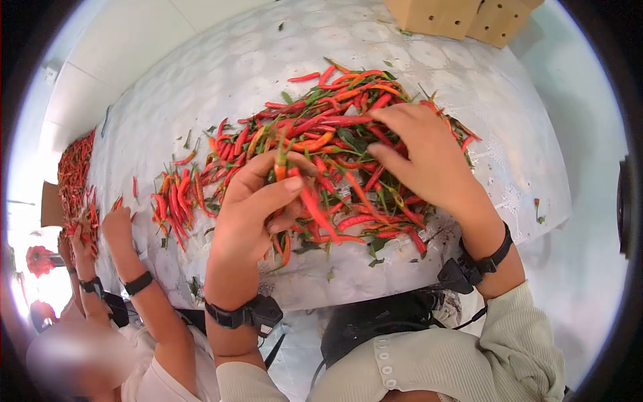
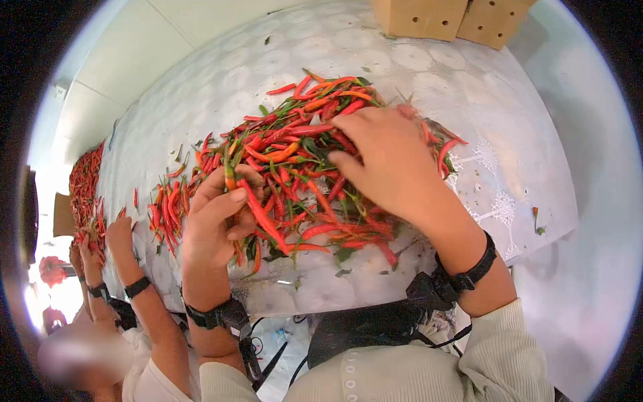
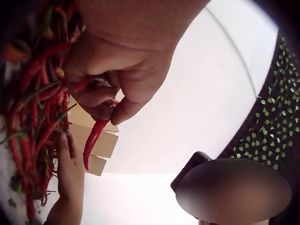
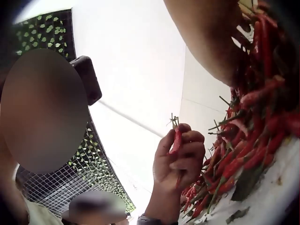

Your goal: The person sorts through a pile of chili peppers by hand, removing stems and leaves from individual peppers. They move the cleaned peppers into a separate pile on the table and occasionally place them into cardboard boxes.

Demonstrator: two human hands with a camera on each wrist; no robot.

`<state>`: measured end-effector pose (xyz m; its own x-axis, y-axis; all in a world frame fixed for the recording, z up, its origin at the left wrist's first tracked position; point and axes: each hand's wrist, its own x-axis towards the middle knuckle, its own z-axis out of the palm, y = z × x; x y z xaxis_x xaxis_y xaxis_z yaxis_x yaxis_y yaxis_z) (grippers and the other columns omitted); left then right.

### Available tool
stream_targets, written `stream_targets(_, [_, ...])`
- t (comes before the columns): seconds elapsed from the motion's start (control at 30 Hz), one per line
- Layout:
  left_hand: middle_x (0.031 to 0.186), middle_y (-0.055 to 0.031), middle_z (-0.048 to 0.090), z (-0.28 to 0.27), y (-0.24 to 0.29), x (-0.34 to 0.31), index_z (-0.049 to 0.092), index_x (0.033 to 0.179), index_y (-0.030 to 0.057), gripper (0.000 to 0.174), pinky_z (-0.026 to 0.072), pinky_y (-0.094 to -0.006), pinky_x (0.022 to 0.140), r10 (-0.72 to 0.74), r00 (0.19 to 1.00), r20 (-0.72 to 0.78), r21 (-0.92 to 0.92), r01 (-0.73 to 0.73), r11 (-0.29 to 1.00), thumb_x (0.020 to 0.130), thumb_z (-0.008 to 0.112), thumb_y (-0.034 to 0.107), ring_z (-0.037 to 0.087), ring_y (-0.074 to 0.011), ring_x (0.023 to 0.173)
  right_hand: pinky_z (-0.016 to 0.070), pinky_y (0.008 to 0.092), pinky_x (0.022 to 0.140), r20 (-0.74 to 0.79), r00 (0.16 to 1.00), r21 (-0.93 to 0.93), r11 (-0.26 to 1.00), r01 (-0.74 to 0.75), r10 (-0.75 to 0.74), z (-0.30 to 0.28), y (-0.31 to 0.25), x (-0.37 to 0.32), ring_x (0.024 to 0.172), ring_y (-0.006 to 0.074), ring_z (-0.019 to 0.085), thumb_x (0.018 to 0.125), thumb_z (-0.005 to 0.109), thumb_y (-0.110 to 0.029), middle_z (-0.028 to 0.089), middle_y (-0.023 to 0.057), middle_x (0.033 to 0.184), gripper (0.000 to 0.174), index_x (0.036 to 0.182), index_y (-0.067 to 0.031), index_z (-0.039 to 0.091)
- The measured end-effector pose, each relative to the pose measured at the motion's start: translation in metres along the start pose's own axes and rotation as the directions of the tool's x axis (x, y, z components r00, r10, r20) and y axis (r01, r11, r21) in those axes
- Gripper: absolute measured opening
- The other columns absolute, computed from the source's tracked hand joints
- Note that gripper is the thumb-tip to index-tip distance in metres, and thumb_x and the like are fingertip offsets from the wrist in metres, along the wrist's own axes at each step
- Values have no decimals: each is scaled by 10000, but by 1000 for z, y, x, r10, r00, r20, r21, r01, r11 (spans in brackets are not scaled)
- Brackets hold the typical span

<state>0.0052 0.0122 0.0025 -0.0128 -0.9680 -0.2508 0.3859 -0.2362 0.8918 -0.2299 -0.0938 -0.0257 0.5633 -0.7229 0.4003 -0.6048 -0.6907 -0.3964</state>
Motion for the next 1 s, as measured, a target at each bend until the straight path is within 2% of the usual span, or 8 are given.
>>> stream_targets(0.1, [874, -50, 626, 3, 3, -2, 587, 1208, -28, 322, 281, -193, 437, 53, 995, -88, 28, -51, 998, 895, 573, 47, 444, -48, 557, 480, 451, 833, -50, 990, 107, 985, 133, -129, 2, -1, 3, 915, 326, 618, 796, 735, -190, 641, 116, 902, 241, 991, -61, 677])
stream_targets(0.2, [907, -72, 641, -6, 3, -1, 571, 1249, -44, 366, 294, -188, 438, 106, 992, -71, -1, -106, 994, 895, 574, 50, 442, -46, 560, 477, 449, 802, 60, 993, 87, 991, 97, -103, -3, 3, 2, 891, 312, 617, 780, 740, -175, 643, 98, 899, 206, 948, -73, 677])
stream_targets(0.4, [1111, -159, 680, -2, -1, -1, 548, 1305, -40, 415, 299, -178, 429, 90, 996, 8, 81, -91, 993, 897, 584, 26, 419, -30, 528, 457, 411, 790, -239, 960, 10, 989, 151, -144, 16, -5, 20, 879, 305, 595, 812, 738, -140, 649, 79, 890, 172, 961, -73, 683])
stream_targets(0.53, [1165, -170, 668, 8, -6, -3, 531, 1328, -27, 444, 301, -175, 417, 173, 981, -84, 146, -160, 976, 890, 605, -7, 419, -25, 516, 459, 438, 740, -235, 954, -33, 982, 184, -187, 25, -2, 20, 839, 298, 602, 799, 734, -153, 635, 69, 872, 134, 906, -90, 683])
stream_targets(0.73, [1073, -143, 679, -12, 3, -2, 569, 1217, -17, 327, 288, -177, 408, 415, 892, -178, -66, -432, 899, 895, 618, -2, 418, -32, 512, 459, 416, 734, -434, 894, 125, 975, 183, -112, 7, -14, 20, 806, 297, 609, 809, 722, -121, 659, 73, 845, 115, 911, -81, 688])
stream_targets(0.83, [964, -107, 678, -6, 3, -5, 575, 1169, -10, 274, 284, -187, 400, 388, 897, -213, -53, -407, 912, 899, 619, 7, 423, -41, 500, 477, 370, 755, -503, 855, 99, 974, 204, -128, -3, -17, 16, 814, 267, 629, 853, 697, -98, 680, 97, 888, 106, 943, -45, 684])
stream_targets(0.93, [910, -85, 669, -8, 0, -5, 577, 1155, -9, 257, 283, -190, 398, 383, 900, -210, -60, -402, 913, 904, 622, 18, 425, -43, 494, 491, 304, 781, -484, 861, 442, 893, 85, 158, -6, -16, 11, 860, 183, 641, 906, 683, -114, 685, 89, 918, 128, 980, -11, 671])
stream_targets(1.0, [887, -75, 663, -12, 0, -4, 578, 1144, -7, 242, 281, -190, 398, 383, 903, -195, -69, -402, 913, 909, 622, 28, 427, -44, 493, 494, 250, 789, -345, 898, 707, 705, 56, 275, -5, -11, 11, 879, 109, 622, 964, 645, -140, 672, 52, 948, 182, 1075, 4, 638])
